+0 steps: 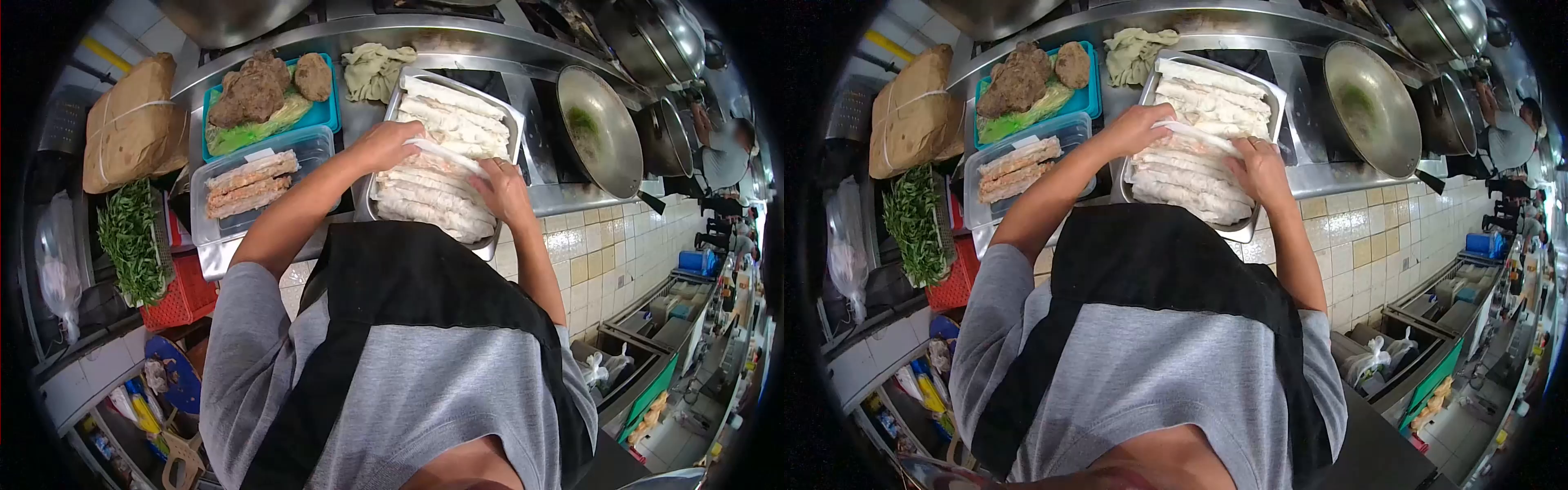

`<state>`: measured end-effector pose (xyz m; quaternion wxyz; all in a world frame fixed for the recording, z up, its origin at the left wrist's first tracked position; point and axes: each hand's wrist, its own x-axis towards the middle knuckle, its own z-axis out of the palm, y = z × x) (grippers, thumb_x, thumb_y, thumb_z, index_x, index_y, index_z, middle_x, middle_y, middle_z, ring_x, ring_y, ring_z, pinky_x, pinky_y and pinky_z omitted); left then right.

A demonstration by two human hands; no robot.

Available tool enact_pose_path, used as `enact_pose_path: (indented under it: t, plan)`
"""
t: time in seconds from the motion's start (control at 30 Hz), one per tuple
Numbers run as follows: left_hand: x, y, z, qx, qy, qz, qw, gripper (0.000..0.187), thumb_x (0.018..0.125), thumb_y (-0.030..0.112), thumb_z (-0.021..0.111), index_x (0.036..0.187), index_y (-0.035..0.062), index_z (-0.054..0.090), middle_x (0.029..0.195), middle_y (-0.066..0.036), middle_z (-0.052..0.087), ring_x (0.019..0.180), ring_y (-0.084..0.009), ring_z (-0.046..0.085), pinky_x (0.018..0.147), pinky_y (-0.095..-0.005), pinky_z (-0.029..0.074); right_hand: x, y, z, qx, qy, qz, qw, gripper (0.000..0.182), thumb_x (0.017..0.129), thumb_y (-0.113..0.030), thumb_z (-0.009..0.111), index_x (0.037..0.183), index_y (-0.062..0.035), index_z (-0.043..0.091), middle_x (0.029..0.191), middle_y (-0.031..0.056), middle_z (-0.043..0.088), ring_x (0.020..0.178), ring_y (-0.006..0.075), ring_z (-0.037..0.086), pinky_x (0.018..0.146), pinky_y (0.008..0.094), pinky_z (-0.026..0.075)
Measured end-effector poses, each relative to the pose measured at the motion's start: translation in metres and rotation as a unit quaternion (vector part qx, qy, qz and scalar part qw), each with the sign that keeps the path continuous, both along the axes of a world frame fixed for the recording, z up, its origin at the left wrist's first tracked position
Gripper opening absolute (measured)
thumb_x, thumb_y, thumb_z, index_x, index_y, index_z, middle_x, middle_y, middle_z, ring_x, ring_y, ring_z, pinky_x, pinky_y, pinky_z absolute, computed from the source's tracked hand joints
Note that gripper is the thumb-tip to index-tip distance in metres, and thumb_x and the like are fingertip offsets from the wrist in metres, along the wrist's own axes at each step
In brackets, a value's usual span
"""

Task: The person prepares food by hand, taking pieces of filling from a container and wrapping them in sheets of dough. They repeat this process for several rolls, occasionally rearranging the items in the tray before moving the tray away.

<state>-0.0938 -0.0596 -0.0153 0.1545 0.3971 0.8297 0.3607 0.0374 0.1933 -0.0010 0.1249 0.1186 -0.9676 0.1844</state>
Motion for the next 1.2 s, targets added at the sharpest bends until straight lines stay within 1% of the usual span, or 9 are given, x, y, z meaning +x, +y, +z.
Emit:
enact_pose_path:
  t: [0.07, 0.17, 0.37, 0.47, 0.57, 0.67, 0.8, 1.0, 1.2]
  plan:
    - [0.000, 0.002, 0.000, 0.001, -0.020, 0.028, 0.999, 0.027, 0.087, 0.019, 0.063, 0.111, 0.0070, 0.058, 0.100, -0.021, 0.065, 0.097, -0.0399, 0.061, 0.083, -0.0477, 0.046, 0.003, 0.000, 0.007, 0.015, -0.012, 0.006, 1.000, 0.029, 0.079, -0.014, 0.072, 0.104, -0.0029, 0.063, 0.097, 0.0165, 0.067, 0.090, 0.0373, 0.062, 0.080, 0.0443, 0.046]
    - [-0.004, 0.005, -0.014, 0.070, 0.001, -0.003, 0.998, 0.028, 0.088, 0.021, 0.063, 0.112, 0.0075, 0.057, 0.100, -0.020, 0.066, 0.098, -0.0390, 0.061, 0.083, -0.0467, 0.047, 0.003, 0.003, 0.006, 0.004, -0.023, -0.002, 1.000, 0.030, 0.078, -0.013, 0.074, 0.104, -0.0036, 0.063, 0.094, 0.0164, 0.067, 0.089, 0.0374, 0.062, 0.079, 0.0443, 0.046]
    - [0.014, 0.008, 0.008, -0.014, 0.114, -0.070, 0.991, 0.031, 0.084, 0.018, 0.069, 0.113, 0.0084, 0.061, 0.105, -0.013, 0.066, 0.102, -0.0328, 0.060, 0.085, -0.0432, 0.048, 0.005, 0.003, 0.013, -0.024, -0.064, -0.012, 0.998, 0.026, 0.079, -0.011, 0.072, 0.103, -0.0066, 0.064, 0.088, 0.0173, 0.065, 0.087, 0.0380, 0.062, 0.076, 0.0460, 0.047]
    - [0.011, 0.011, 0.002, 0.010, 0.133, -0.089, 0.987, 0.028, 0.081, 0.015, 0.070, 0.108, 0.0096, 0.065, 0.102, -0.012, 0.067, 0.101, -0.0323, 0.061, 0.086, -0.0428, 0.048, 0.003, 0.005, 0.007, -0.034, -0.058, -0.005, 0.998, 0.026, 0.078, -0.008, 0.070, 0.104, -0.0072, 0.065, 0.088, 0.0163, 0.067, 0.085, 0.0380, 0.063, 0.078, 0.0449, 0.049]
    - [0.010, 0.009, 0.008, 0.000, 0.078, -0.075, 0.994, 0.024, 0.080, 0.014, 0.069, 0.103, 0.0081, 0.067, 0.100, -0.012, 0.068, 0.098, -0.0331, 0.062, 0.085, -0.0417, 0.049, 0.000, 0.011, 0.009, -0.057, -0.111, 0.029, 0.992, 0.025, 0.079, -0.009, 0.070, 0.104, -0.0056, 0.067, 0.090, 0.0174, 0.067, 0.086, 0.0380, 0.064, 0.077, 0.0438, 0.051]
    - [0.012, 0.001, 0.032, -0.022, -0.083, -0.089, 0.992, 0.023, 0.080, 0.012, 0.068, 0.103, 0.0063, 0.067, 0.100, -0.015, 0.068, 0.096, -0.0342, 0.064, 0.084, -0.0406, 0.049, 0.006, 0.016, 0.009, -0.209, -0.146, 0.048, 0.966, 0.023, 0.082, -0.011, 0.068, 0.104, -0.0044, 0.067, 0.094, 0.0188, 0.068, 0.089, 0.0378, 0.065, 0.078, 0.0423, 0.051]
    - [0.006, -0.001, 0.022, -0.068, -0.024, -0.094, 0.993, 0.026, 0.079, 0.012, 0.068, 0.103, 0.0032, 0.066, 0.099, -0.016, 0.068, 0.095, -0.0344, 0.064, 0.083, -0.0398, 0.049, 0.001, 0.015, 0.014, -0.136, -0.211, 0.043, 0.967, 0.025, 0.083, -0.015, 0.069, 0.104, -0.0032, 0.068, 0.094, 0.0205, 0.069, 0.091, 0.0378, 0.066, 0.080, 0.0418, 0.051]
    - [0.015, -0.003, 0.011, 0.005, 0.059, -0.089, 0.994, 0.023, 0.083, 0.010, 0.065, 0.104, 0.0028, 0.065, 0.105, -0.012, 0.061, 0.098, -0.0334, 0.062, 0.083, -0.0402, 0.049, 0.011, 0.010, 0.006, -0.085, -0.151, 0.001, 0.985, 0.022, 0.081, -0.013, 0.070, 0.101, -0.0036, 0.068, 0.094, 0.0184, 0.068, 0.089, 0.0377, 0.065, 0.079, 0.0443, 0.049]
    - [0.037, -0.019, 0.018, 0.037, 0.107, -0.139, 0.984, 0.023, 0.079, 0.005, 0.064, 0.102, 0.0053, 0.062, 0.105, -0.009, 0.059, 0.099, -0.0318, 0.060, 0.081, -0.0388, 0.050, 0.046, 0.006, 0.014, -0.007, -0.055, 0.071, 0.996, 0.027, 0.075, -0.008, 0.068, 0.101, -0.0110, 0.068, 0.095, 0.0048, 0.065, 0.095, 0.0273, 0.060, 0.084, 0.0382, 0.044]
